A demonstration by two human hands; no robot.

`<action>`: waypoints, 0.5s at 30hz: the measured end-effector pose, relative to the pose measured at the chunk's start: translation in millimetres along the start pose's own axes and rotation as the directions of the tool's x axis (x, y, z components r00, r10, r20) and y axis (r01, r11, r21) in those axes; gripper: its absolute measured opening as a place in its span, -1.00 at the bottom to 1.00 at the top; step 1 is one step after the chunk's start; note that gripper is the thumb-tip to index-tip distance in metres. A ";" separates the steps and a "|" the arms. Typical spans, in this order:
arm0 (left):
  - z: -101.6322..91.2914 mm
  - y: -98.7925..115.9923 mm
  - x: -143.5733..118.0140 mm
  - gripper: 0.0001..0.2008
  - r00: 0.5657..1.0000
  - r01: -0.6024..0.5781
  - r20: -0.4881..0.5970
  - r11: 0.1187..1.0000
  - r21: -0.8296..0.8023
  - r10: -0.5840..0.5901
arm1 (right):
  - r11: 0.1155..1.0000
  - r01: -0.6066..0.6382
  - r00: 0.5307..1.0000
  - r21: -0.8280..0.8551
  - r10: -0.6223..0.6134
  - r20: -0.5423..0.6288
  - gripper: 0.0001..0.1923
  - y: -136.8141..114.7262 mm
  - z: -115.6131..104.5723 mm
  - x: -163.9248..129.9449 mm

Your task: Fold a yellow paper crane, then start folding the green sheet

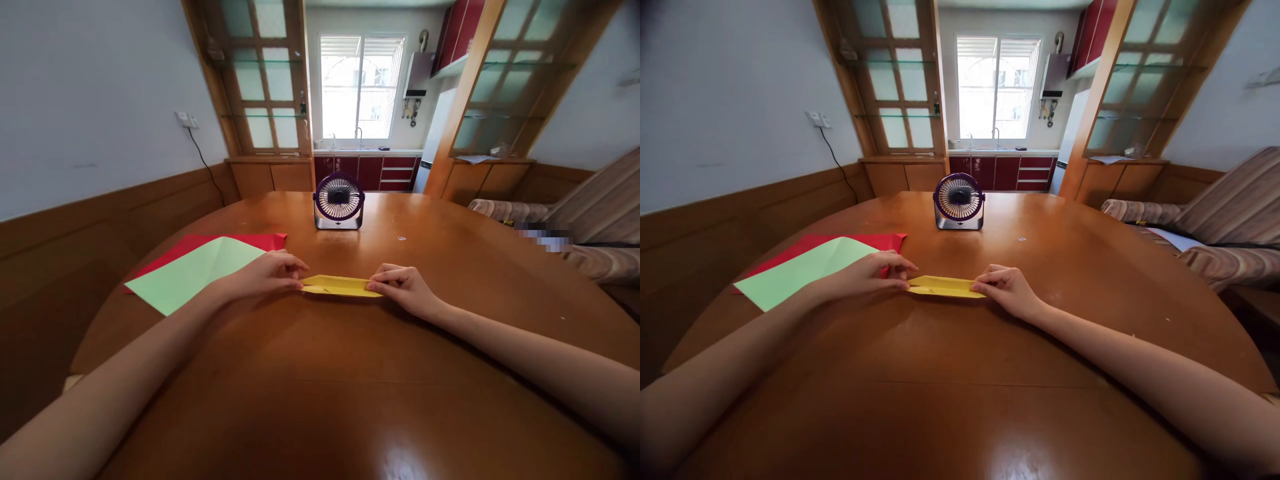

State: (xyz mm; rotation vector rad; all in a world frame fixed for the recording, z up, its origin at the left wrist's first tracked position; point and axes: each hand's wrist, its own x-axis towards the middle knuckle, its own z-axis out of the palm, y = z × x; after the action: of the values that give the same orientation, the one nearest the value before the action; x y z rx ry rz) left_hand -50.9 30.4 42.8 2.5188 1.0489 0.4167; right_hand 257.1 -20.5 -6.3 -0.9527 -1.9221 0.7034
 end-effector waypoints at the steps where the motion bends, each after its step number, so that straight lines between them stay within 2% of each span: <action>1: 1.7 1.4 0.3 -0.56 1.000 -0.023 -0.019 1.000 0.007 0.023 | 1.000 0.005 1.000 -0.006 -0.005 -0.005 -0.74 -0.6 0.6 -0.2; 4: 12.5 12.3 1.1 -0.55 0.993 -0.091 -0.079 0.996 0.007 0.092 | 0.998 0.044 0.999 -0.044 -0.043 0.022 -0.73 -2.4 2.1 -1.1; 10: 42.1 40.6 6.8 -0.75 0.985 -0.172 -0.008 0.985 0.007 0.172 | 0.980 0.165 0.983 -0.115 -0.155 0.098 -0.79 -4.2 3.7 -1.0; 13: 47.5 43.9 10.1 -0.74 0.986 -0.168 -0.003 0.985 -0.039 0.168 | 0.988 0.134 0.989 -0.075 -0.129 0.076 -0.79 -5.3 4.9 -0.3; 15: 48.2 43.9 11.0 -0.73 0.992 -0.128 -0.022 0.983 -0.131 0.126 | 0.995 0.089 0.995 -0.040 -0.087 0.047 -0.77 -6.3 5.3 0.1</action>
State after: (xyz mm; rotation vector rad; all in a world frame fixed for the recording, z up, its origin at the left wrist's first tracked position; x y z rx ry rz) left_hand 3.1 -1.2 21.3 2.4745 0.8389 0.5224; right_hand 250.2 -24.5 -4.0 -0.8788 -2.0125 0.6404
